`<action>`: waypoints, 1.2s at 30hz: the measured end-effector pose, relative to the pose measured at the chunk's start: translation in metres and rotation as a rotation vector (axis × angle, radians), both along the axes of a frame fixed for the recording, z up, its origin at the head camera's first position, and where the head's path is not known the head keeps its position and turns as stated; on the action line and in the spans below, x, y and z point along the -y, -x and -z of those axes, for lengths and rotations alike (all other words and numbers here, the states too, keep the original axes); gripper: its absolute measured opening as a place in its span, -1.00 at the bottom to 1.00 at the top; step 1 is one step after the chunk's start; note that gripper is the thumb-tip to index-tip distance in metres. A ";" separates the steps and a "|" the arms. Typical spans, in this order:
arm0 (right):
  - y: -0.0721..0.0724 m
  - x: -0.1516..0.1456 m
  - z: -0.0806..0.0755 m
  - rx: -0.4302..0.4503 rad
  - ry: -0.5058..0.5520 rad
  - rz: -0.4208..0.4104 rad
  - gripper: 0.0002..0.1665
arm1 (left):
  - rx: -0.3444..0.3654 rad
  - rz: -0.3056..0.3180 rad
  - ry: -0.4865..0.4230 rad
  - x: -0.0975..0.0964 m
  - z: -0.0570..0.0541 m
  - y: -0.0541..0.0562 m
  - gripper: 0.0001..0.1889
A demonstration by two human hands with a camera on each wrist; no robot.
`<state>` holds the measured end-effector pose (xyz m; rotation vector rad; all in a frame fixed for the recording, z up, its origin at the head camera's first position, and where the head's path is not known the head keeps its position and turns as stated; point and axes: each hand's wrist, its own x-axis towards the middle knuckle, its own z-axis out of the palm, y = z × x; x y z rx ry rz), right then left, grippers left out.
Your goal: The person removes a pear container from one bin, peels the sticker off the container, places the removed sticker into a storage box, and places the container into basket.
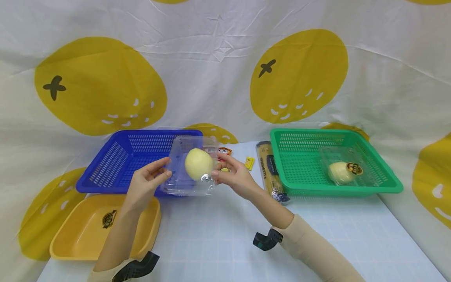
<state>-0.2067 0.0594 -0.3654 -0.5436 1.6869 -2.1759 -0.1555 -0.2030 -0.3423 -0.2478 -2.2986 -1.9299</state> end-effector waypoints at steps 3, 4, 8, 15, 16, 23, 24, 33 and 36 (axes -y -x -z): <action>0.009 0.011 -0.003 0.006 0.004 0.002 -0.19 | -0.011 -0.041 -0.023 0.004 -0.001 0.003 -0.47; 0.012 0.015 -0.004 0.010 0.009 0.002 -0.20 | -0.012 -0.057 -0.036 0.006 -0.001 0.003 -0.47; 0.023 0.033 -0.006 0.022 0.012 0.005 -0.22 | 0.003 -0.136 -0.142 0.014 0.000 0.007 -0.45; 0.039 0.063 -0.004 0.012 -0.047 0.018 -0.19 | 0.047 -0.263 -0.327 0.026 0.009 0.019 -0.46; 0.041 0.067 -0.003 0.011 -0.056 0.016 -0.19 | 0.050 -0.273 -0.358 0.029 0.010 0.021 -0.47; 0.051 0.094 0.007 0.019 -0.109 0.002 -0.15 | 0.033 -0.307 -0.592 0.049 0.019 0.031 -0.71; 0.052 0.097 0.008 0.015 -0.124 0.002 -0.14 | 0.029 -0.307 -0.617 0.052 0.020 0.032 -0.73; 0.057 0.125 0.013 0.026 -0.218 -0.002 -0.11 | 0.028 -0.315 -0.702 0.080 0.037 0.044 -0.66; 0.058 0.134 0.013 0.058 -0.237 -0.015 -0.09 | 0.053 -0.289 -0.642 0.092 0.041 0.045 -0.66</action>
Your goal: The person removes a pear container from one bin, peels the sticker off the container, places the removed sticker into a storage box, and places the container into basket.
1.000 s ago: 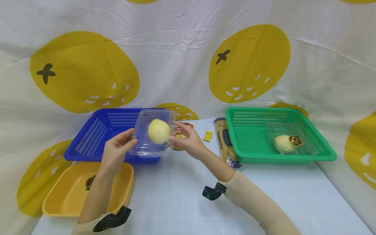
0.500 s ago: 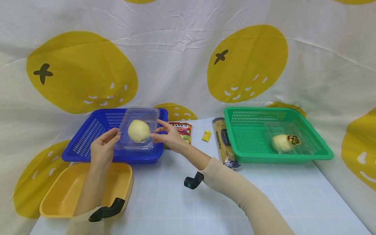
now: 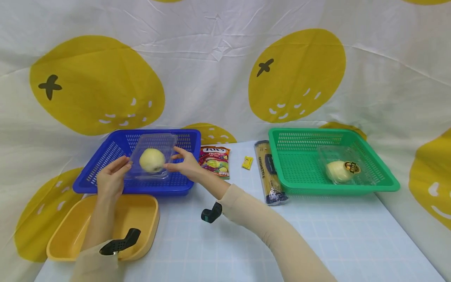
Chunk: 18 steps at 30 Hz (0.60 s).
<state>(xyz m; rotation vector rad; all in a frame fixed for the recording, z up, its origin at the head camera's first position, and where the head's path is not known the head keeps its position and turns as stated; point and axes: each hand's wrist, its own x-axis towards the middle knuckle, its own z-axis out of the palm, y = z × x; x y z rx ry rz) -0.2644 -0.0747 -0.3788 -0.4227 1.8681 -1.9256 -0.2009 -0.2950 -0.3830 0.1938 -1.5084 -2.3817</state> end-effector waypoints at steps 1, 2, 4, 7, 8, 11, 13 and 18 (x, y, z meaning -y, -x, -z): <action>0.000 0.003 0.000 0.015 0.005 -0.008 -0.09 | 0.008 0.017 0.036 0.004 0.001 0.000 -0.67; 0.000 0.005 0.000 0.022 0.000 -0.017 -0.09 | 0.017 0.035 0.073 0.009 0.001 0.000 -0.68; 0.001 0.009 -0.001 0.030 -0.017 -0.035 -0.09 | 0.040 0.071 0.142 0.018 0.001 0.001 -0.70; 0.002 0.015 0.000 0.052 -0.018 -0.059 -0.12 | 0.117 0.124 0.267 0.031 0.002 0.001 -0.65; 0.003 0.017 0.001 0.062 -0.018 -0.067 -0.13 | 0.149 0.141 0.303 0.035 0.002 0.001 -0.57; 0.005 0.023 0.004 0.104 -0.001 -0.082 -0.15 | 0.242 0.177 0.427 0.046 0.002 0.003 -0.34; 0.006 0.027 0.006 0.131 0.015 -0.091 -0.16 | 0.294 0.193 0.517 0.052 0.002 0.005 -0.29; 0.006 0.038 0.009 0.206 0.073 -0.101 -0.17 | 0.362 0.199 0.745 0.064 0.000 0.013 -0.28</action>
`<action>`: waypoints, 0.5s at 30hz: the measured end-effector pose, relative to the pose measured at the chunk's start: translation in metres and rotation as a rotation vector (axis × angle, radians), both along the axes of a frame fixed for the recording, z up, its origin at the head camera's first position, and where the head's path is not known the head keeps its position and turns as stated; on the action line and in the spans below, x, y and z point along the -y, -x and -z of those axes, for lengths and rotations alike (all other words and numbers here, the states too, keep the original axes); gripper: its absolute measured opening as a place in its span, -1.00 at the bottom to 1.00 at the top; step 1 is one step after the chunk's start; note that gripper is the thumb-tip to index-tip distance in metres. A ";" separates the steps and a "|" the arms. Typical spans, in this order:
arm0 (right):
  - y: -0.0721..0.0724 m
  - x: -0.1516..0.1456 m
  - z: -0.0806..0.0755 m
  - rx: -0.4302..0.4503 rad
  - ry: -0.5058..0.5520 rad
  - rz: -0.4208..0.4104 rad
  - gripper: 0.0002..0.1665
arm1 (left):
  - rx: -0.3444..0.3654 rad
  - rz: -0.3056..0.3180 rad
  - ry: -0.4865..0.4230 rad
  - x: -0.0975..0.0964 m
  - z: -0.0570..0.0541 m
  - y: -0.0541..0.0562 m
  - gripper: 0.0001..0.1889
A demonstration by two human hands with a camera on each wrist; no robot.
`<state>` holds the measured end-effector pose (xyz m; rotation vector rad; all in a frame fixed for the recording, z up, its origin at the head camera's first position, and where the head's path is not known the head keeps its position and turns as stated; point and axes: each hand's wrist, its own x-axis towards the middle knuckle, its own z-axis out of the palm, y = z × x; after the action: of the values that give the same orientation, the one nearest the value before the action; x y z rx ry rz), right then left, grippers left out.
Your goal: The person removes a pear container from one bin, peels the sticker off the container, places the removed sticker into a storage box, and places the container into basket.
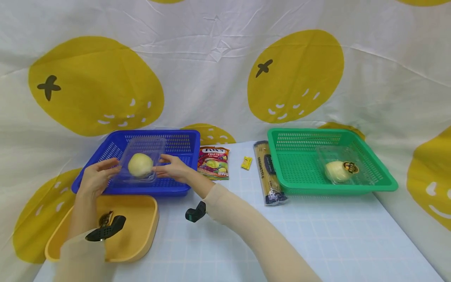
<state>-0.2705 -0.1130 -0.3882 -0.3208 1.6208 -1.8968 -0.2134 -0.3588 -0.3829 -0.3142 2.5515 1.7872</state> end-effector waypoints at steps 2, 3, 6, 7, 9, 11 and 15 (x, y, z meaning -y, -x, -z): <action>-0.001 0.004 0.000 0.023 0.013 0.005 -0.18 | -0.001 0.011 -0.020 0.005 0.000 0.002 -0.29; -0.001 0.006 -0.001 0.032 0.017 0.008 -0.18 | -0.002 0.018 -0.062 0.007 -0.001 0.002 -0.29; 0.000 0.011 -0.001 0.050 0.020 0.019 -0.19 | -0.015 0.025 -0.212 0.012 0.000 0.005 -0.36; 0.000 0.013 -0.001 0.058 0.027 0.023 -0.19 | -0.010 0.023 -0.230 0.014 0.000 0.006 -0.37; 0.000 0.017 0.000 0.073 0.041 0.030 -0.19 | -0.013 0.007 -0.295 0.016 0.000 0.008 -0.47; 0.001 0.020 0.001 0.089 0.055 0.039 -0.19 | -0.021 -0.008 -0.333 0.018 0.000 0.010 -0.56; 0.004 0.026 0.003 0.112 0.071 0.051 -0.19 | -0.043 -0.021 -0.422 0.021 0.001 0.011 -0.59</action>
<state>-0.2748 -0.1389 -0.3911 -0.2012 1.5036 -1.9778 -0.2245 -0.3797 -0.3843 -0.2927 2.1208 2.2914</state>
